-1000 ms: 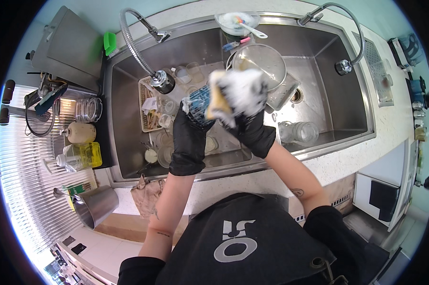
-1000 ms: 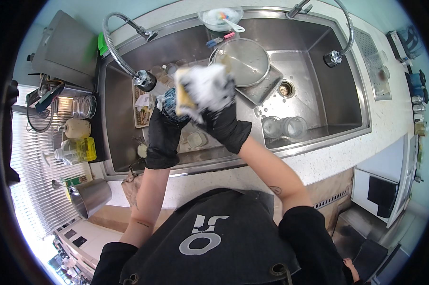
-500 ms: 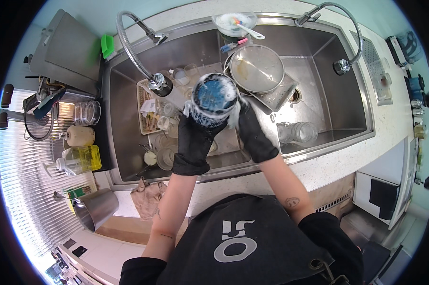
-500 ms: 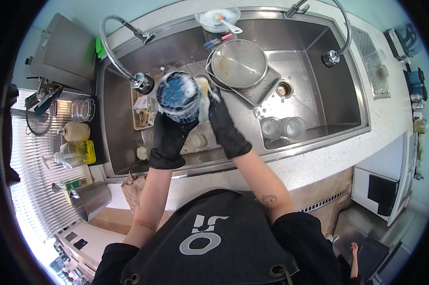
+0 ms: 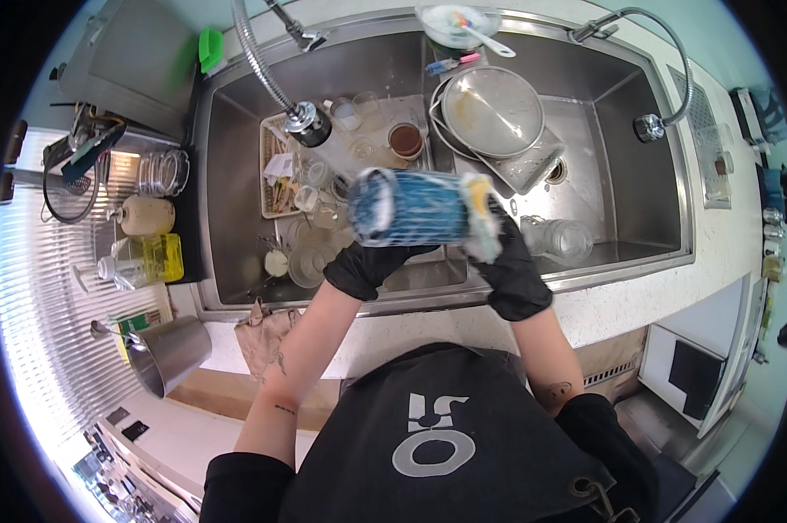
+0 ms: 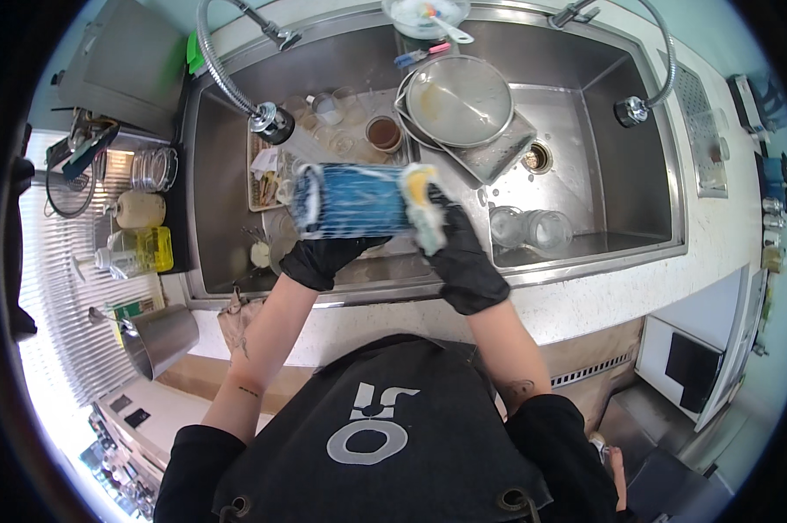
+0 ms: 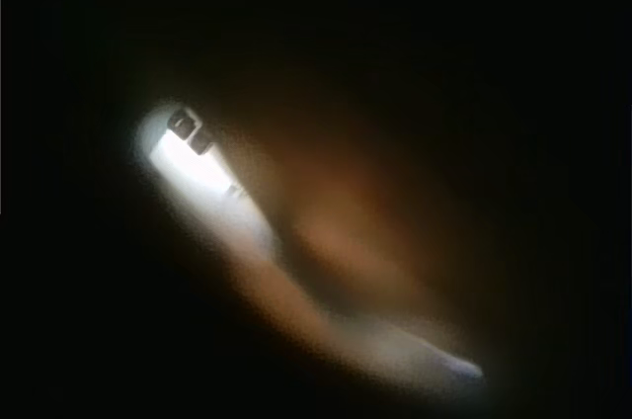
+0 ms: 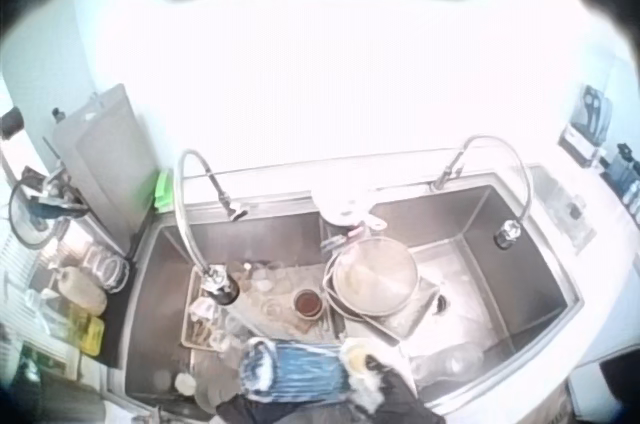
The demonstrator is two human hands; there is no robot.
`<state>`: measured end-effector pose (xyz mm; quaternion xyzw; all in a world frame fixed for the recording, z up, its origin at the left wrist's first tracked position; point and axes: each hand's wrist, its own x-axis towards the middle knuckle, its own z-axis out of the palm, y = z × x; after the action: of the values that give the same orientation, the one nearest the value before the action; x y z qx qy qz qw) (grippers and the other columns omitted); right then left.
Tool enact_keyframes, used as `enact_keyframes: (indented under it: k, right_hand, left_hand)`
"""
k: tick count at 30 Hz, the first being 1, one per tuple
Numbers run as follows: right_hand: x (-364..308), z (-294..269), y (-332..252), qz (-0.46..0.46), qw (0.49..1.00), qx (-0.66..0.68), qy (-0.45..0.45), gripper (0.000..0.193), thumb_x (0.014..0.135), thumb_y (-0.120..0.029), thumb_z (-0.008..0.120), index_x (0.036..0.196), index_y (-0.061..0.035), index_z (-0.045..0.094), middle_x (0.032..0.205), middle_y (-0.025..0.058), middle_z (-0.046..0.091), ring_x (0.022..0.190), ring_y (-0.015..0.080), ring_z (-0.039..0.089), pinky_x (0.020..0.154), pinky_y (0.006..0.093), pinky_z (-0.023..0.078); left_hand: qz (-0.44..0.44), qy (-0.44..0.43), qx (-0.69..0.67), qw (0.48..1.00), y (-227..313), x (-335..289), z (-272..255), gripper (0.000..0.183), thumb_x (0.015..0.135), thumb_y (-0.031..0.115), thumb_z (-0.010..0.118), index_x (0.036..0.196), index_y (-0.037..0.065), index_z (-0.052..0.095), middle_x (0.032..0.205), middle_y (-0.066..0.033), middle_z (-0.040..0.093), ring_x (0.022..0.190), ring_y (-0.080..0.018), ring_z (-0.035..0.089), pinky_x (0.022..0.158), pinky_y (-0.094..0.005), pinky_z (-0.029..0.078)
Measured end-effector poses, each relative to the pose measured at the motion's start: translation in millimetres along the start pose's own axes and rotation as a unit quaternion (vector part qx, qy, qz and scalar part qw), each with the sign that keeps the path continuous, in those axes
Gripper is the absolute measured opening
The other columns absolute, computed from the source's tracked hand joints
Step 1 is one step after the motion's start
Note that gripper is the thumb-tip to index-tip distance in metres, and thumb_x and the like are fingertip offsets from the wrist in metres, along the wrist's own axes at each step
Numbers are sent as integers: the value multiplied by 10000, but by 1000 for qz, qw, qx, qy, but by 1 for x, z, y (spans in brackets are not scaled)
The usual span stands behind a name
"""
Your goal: The person washes multiple items in a commercial kitchen sink using a sponge and soap. They scrub glasses, a blue cup, and a clear pitcher, then rinse each item under running water and place them in the sink's right basin.
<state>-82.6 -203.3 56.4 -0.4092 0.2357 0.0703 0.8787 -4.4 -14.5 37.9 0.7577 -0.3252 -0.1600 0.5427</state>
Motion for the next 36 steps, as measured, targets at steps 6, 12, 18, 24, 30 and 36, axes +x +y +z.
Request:
enact_keyframes:
  k: [6, 12, 18, 24, 30, 36]
  right_hand:
    - [-49, -98, -55, -293, 911, -259, 131, 301, 847, -128, 509, 1124, -28, 444, 1004, 68, 522, 889, 141, 525, 785, 275, 451]
    - [-98, -144, -136, -268, 921, 6, 284, 369, 874, -213, 468, 1196, -42, 413, 1069, 67, 521, 941, 148, 524, 816, 274, 439]
    - [-78, -182, -145, -291, 891, -112, 330, 322, 875, -235, 475, 1121, -28, 474, 1011, 53, 539, 876, 113, 540, 788, 222, 429]
    - [-19, -224, -152, -174, 902, -168, 358, 249, 839, -235, 521, 998, -45, 542, 857, 16, 568, 732, 85, 546, 642, 208, 438]
    - [72, -267, -107, -128, 904, -323, 250, 156, 782, -159, 584, 883, -40, 598, 754, 24, 590, 650, 84, 553, 563, 219, 440]
    - [146, -268, -52, -58, 675, -721, 148, 273, 705, -307, 608, 787, -47, 621, 694, 154, 609, 632, 275, 596, 591, 335, 471]
  left_hand:
    - [-315, 102, -246, 911, -63, -15, -23, 287, 826, 222, 529, 1049, 41, 528, 960, -53, 580, 872, -175, 555, 781, -272, 425]
    - [-145, 8, 231, 962, -116, -11, 5, 542, 663, 251, 670, 1109, 19, 467, 1059, -153, 535, 946, -302, 515, 819, -355, 410]
    - [-162, -103, 325, 926, -151, 32, 49, 814, 547, 265, 740, 1226, 41, 351, 1171, -157, 455, 991, -341, 471, 884, -414, 361]
    - [-100, -72, 337, 933, -183, 39, 67, 863, 531, 258, 755, 1232, -12, 330, 1053, -192, 520, 906, -344, 516, 809, -406, 401]
    - [-83, -39, 315, 945, -205, 39, 78, 814, 553, 259, 733, 1227, 16, 345, 981, -165, 546, 846, -314, 532, 785, -401, 398]
    - [-65, -13, 266, 962, -206, 40, 75, 758, 537, 217, 746, 1175, -3, 401, 1010, -174, 545, 905, -329, 529, 777, -405, 419]
